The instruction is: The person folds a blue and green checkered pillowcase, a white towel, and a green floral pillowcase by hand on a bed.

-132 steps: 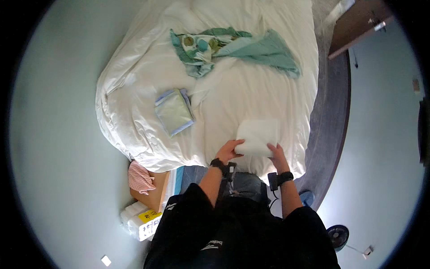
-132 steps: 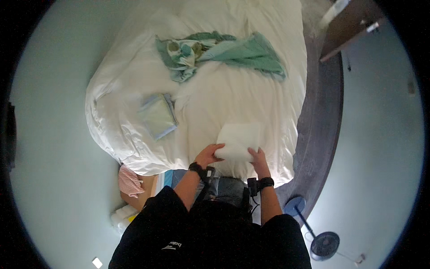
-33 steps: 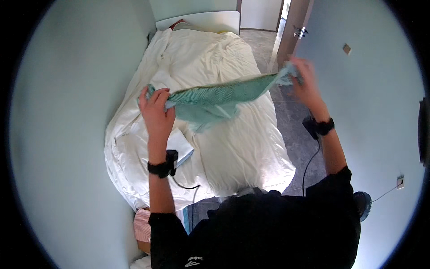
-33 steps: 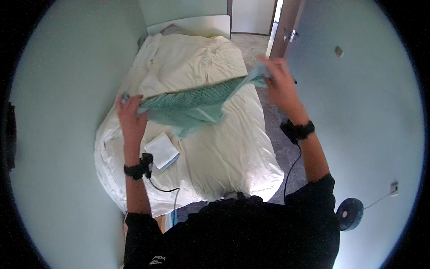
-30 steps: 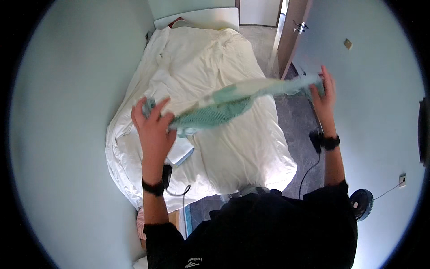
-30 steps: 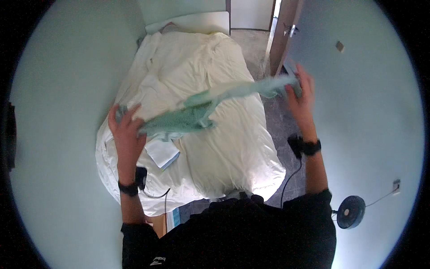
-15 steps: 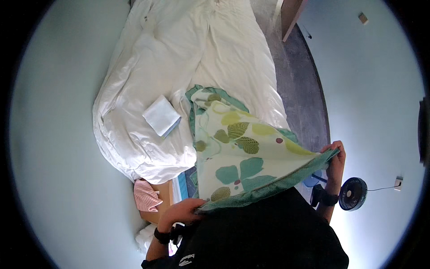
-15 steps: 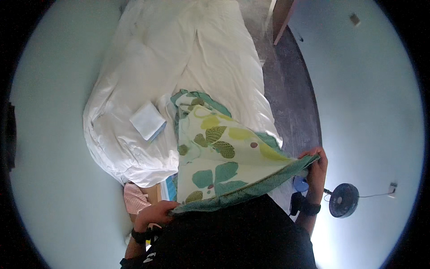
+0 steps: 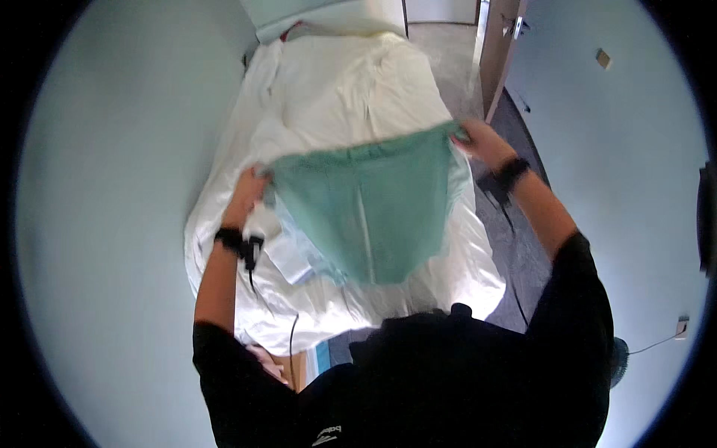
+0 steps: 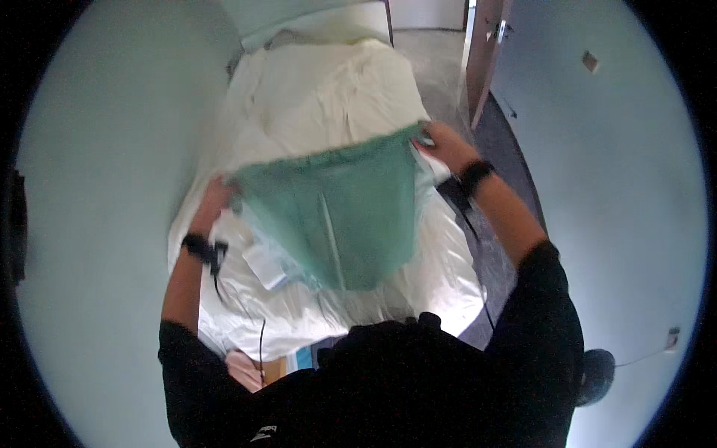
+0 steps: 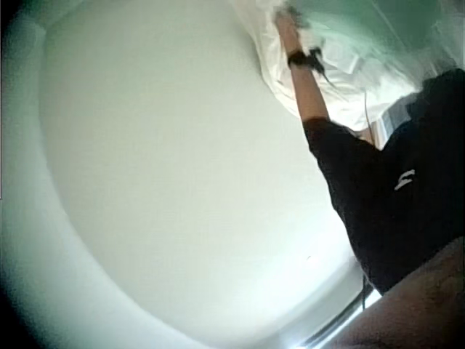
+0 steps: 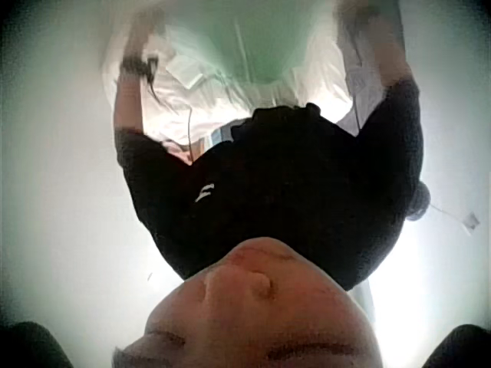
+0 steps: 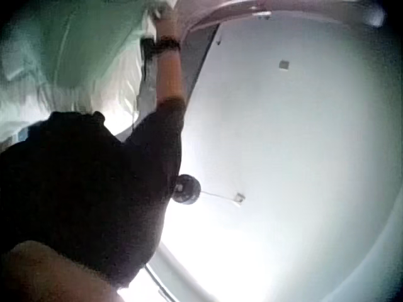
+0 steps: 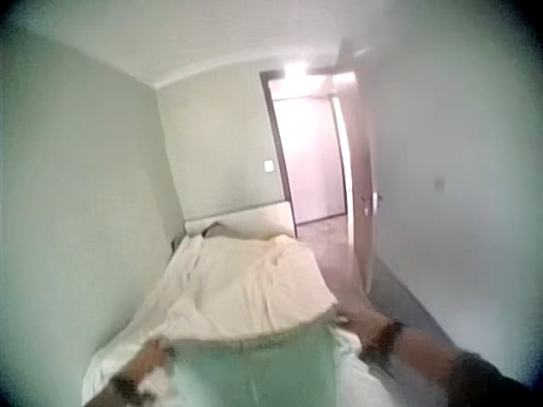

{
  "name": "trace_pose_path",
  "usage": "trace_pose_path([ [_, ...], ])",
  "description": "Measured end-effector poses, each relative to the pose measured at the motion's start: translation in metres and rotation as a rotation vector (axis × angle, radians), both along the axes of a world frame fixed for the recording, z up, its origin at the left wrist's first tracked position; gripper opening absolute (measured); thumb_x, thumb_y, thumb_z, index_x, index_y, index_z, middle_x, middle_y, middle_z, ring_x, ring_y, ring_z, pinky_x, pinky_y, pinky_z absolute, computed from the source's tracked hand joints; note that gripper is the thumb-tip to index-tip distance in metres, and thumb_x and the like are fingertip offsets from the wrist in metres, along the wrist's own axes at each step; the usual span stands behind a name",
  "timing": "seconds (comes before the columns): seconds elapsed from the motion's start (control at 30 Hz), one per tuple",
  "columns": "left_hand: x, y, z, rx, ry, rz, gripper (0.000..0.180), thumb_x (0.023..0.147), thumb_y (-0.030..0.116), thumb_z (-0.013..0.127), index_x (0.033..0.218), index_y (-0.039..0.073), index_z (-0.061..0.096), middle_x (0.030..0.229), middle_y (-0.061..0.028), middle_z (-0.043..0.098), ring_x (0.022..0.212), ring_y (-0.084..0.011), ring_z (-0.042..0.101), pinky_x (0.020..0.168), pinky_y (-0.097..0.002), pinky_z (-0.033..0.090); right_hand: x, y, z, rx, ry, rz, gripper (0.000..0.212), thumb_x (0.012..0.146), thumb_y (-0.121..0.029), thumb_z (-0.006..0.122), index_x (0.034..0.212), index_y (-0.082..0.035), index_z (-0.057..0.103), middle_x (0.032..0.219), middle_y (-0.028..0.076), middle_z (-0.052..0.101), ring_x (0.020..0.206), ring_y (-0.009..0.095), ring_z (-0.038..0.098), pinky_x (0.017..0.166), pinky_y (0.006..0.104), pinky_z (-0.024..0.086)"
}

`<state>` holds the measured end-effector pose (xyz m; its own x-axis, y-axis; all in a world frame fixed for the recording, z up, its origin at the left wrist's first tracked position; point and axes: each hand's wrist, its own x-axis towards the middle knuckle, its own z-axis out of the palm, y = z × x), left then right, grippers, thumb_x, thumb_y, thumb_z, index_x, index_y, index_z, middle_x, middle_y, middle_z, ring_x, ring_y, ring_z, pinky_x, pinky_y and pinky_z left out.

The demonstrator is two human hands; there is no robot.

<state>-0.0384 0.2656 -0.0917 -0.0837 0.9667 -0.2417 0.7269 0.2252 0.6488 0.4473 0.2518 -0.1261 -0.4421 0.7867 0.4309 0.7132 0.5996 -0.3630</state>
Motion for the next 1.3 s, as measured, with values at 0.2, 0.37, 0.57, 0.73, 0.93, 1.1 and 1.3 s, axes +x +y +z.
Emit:
trace_pose_path([
  [0.2,0.01,0.098,0.245,0.974,-0.249,0.184,0.056,0.071,0.027,0.062,0.115,0.001,0.04,0.089,-0.0137,0.055,0.075,-0.0189,0.054,0.057,-0.0297,0.044,-0.016,0.106,0.219,0.25,0.845,0.195,0.026,0.08,-0.021,0.05,0.099,-0.003,0.053,0.09,0.009,0.055,0.086,0.02,0.051,0.078,0.0304,0.04],
  [0.37,0.019,0.042,0.354,1.308,0.075,0.021,0.043,0.073,0.032,0.06,0.107,0.006,0.05,0.079,-0.0049,0.056,0.069,-0.0132,0.052,0.056,-0.0271,0.043,0.013,0.045,0.353,0.353,1.16,0.287,0.026,0.084,-0.021,0.042,0.1,-0.003,0.051,0.092,0.006,0.053,0.084,0.017,0.05,0.076,0.0276,0.04],
  [0.57,0.03,0.0,0.292,1.201,0.39,-0.093,0.037,0.076,0.032,0.056,0.105,0.009,0.052,0.079,-0.005,0.056,0.066,-0.0123,0.052,0.055,-0.0262,0.043,0.033,0.009,0.287,0.369,0.923,0.017,0.024,0.083,-0.021,0.044,0.097,-0.003,0.053,0.089,0.003,0.054,0.078,0.014,0.051,0.071,0.0241,0.04],
  [0.73,0.056,-0.011,0.152,0.972,0.24,-0.222,0.024,0.068,0.006,0.059,0.092,0.004,0.056,0.075,-0.0094,0.057,0.062,-0.0172,0.052,0.059,-0.0286,0.042,0.045,-0.049,0.154,0.362,0.644,-0.232,0.02,0.08,-0.009,0.047,0.096,-0.006,0.057,0.089,0.007,0.057,0.084,0.014,0.052,0.072,0.0269,0.044],
  [0.93,0.054,-0.032,-0.049,0.829,0.268,-0.437,0.034,0.058,-0.007,0.047,0.089,0.006,0.055,0.093,-0.0105,0.054,0.088,-0.0284,0.048,0.078,-0.034,0.039,0.029,-0.121,-0.017,0.005,0.472,-0.434,0.029,0.074,0.002,0.043,0.097,-0.006,0.057,0.1,0.006,0.054,0.087,0.015,0.052,0.072,0.0269,0.045],
  [1.1,0.071,-0.113,-0.182,0.544,0.202,-0.427,0.03,0.06,-0.003,0.048,0.086,0.01,0.057,0.089,-0.0075,0.053,0.085,-0.0282,0.047,0.076,-0.0348,0.039,0.02,-0.222,-0.153,-0.44,1.047,-0.58,0.032,0.069,0.004,0.041,0.095,-0.004,0.058,0.102,0.009,0.054,0.094,0.018,0.051,0.071,0.0275,0.046],
  [1.3,0.052,-0.208,-0.248,0.223,0.148,-0.481,0.029,0.058,-0.001,0.052,0.085,0.008,0.059,0.084,-0.0095,0.055,0.083,-0.0297,0.049,0.07,-0.0364,0.041,0.009,-0.305,-0.21,-0.414,0.729,-0.772,0.027,0.067,0.004,0.047,0.091,0.0,0.059,0.106,0.011,0.053,0.101,0.021,0.048,0.085,0.0299,0.037],
])
